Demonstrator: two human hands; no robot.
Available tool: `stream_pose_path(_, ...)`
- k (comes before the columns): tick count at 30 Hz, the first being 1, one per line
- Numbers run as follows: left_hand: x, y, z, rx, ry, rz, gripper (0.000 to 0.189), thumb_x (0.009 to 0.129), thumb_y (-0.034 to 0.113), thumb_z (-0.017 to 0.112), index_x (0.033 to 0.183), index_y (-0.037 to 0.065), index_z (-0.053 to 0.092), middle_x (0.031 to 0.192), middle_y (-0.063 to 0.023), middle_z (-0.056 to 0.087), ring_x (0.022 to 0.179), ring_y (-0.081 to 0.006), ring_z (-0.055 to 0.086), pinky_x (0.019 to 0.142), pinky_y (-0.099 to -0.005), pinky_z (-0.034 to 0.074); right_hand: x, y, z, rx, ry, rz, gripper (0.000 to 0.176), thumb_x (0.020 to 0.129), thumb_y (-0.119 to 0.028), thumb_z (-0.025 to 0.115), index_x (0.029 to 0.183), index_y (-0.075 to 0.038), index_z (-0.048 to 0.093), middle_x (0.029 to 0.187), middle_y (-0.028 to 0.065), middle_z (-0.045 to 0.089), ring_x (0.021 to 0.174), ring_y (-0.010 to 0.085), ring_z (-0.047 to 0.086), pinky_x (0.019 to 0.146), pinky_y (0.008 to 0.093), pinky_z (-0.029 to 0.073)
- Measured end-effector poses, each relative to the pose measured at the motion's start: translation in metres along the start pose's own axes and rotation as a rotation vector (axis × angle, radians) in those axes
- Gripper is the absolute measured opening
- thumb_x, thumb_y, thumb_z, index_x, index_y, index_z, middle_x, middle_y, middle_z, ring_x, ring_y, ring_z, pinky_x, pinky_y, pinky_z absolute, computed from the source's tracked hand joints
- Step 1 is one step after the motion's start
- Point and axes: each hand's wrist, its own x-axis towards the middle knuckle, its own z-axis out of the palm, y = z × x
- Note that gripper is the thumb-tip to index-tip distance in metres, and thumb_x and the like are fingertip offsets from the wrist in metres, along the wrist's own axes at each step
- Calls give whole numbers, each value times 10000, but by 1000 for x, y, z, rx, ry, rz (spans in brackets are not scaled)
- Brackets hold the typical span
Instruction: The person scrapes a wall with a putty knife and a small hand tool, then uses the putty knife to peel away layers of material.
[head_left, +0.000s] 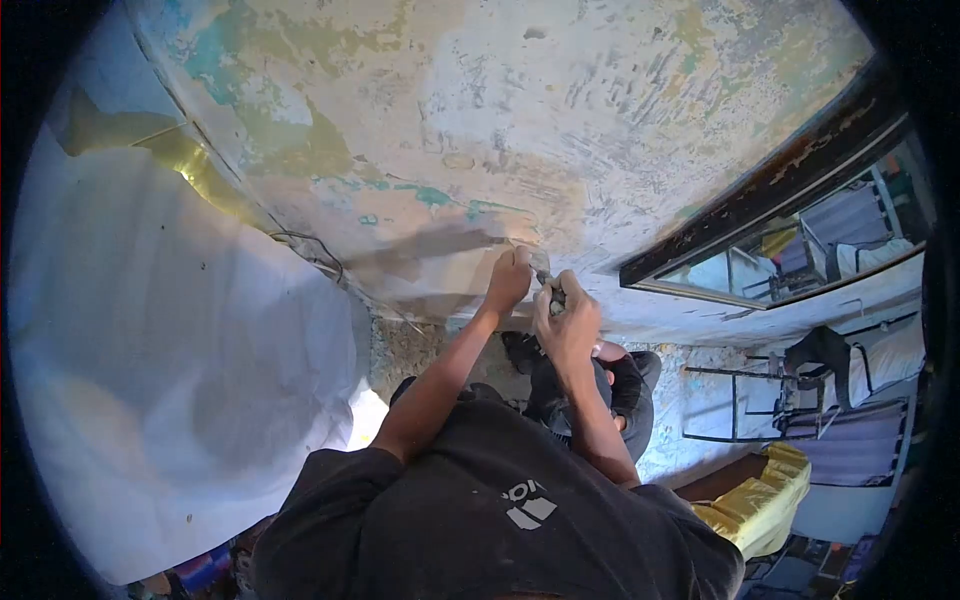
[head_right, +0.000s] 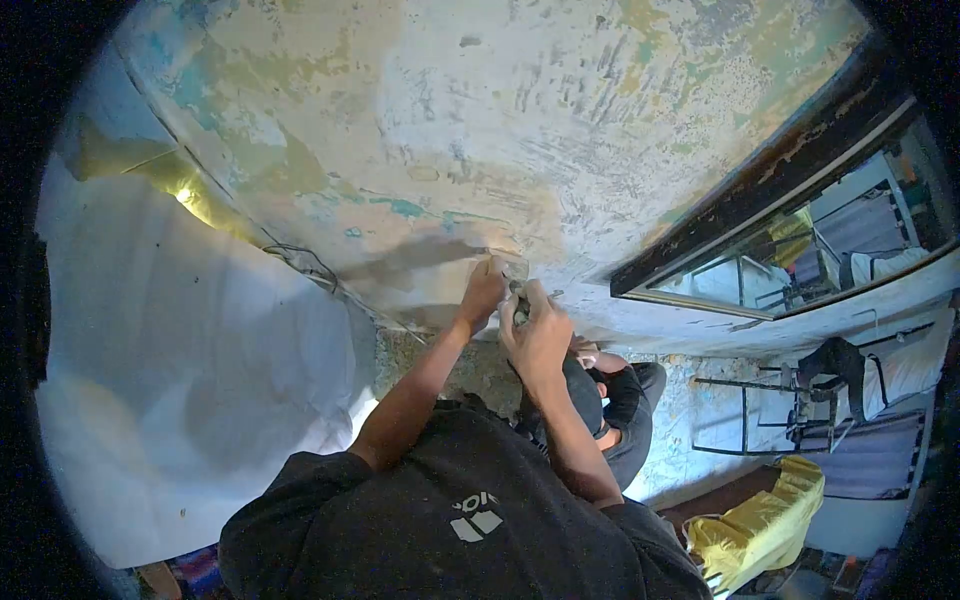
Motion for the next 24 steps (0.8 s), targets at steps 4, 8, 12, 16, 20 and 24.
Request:
stream_pose_path(4, -9, 41, -13, -128, 19, -134, 369, 906, 248, 367, 916, -69, 557, 992, -316, 573, 956, -470, 526, 836, -505, 397, 1, -8, -3, -52, -8, -24, 150, 752, -112, 653, 802, -23, 543, 685, 208, 603, 632, 397, 600, 564, 443, 467)
stream_pose_path(8, -1, 22, -8, -82, -11, -103, 358, 921, 237, 374, 923, -77, 546, 951, -306, 574, 942, -464, 534, 826, -507, 402, 6, -4, 0, -50, -2, -25, 156, 757, -114, 652, 795, -21, 533, 682, 204, 606, 635, 397, 600, 566, 444, 469)
stream_pose_path(12, -14, 36, -15, 414, 59, 296, 366, 928, 241, 364, 944, -70, 556, 952, -288, 582, 937, -459, 540, 834, -503, 407, 9, -12, -11, -17, -35, -23, 145, 761, -112, 646, 788, -23, 534, 670, 198, 606, 617, 388, 603, 559, 433, 472)
stream_pose_path(16, -2, 12, -6, 41, 100, 129, 356, 923, 238, 359, 936, -55, 561, 965, -274, 593, 936, -450, 549, 821, -507, 418, 8, -3, 3, 7, 11, -35, 146, 779, -77, 616, 740, 12, 508, 613, 217, 548, 574, 388, 575, 541, 415, 442)
stream_pose_path(20, 1, 20, -9, -95, 40, -60, 337, 912, 214, 349, 917, -49, 561, 973, -263, 606, 936, -437, 562, 799, -515, 431, 10, -12, -2, -48, -6, -75, 142, 784, -75, 611, 730, 6, 508, 619, 213, 558, 576, 385, 578, 546, 411, 447)
stream_pose_path(24, -1, 16, -11, 345, 59, 273, 332, 918, 216, 345, 872, -46, 544, 947, -260, 608, 925, -440, 560, 781, -520, 436, 13, -3, 1, -49, -25, -2, 130, 783, -73, 610, 739, 2, 513, 634, 212, 569, 590, 381, 587, 557, 403, 456)
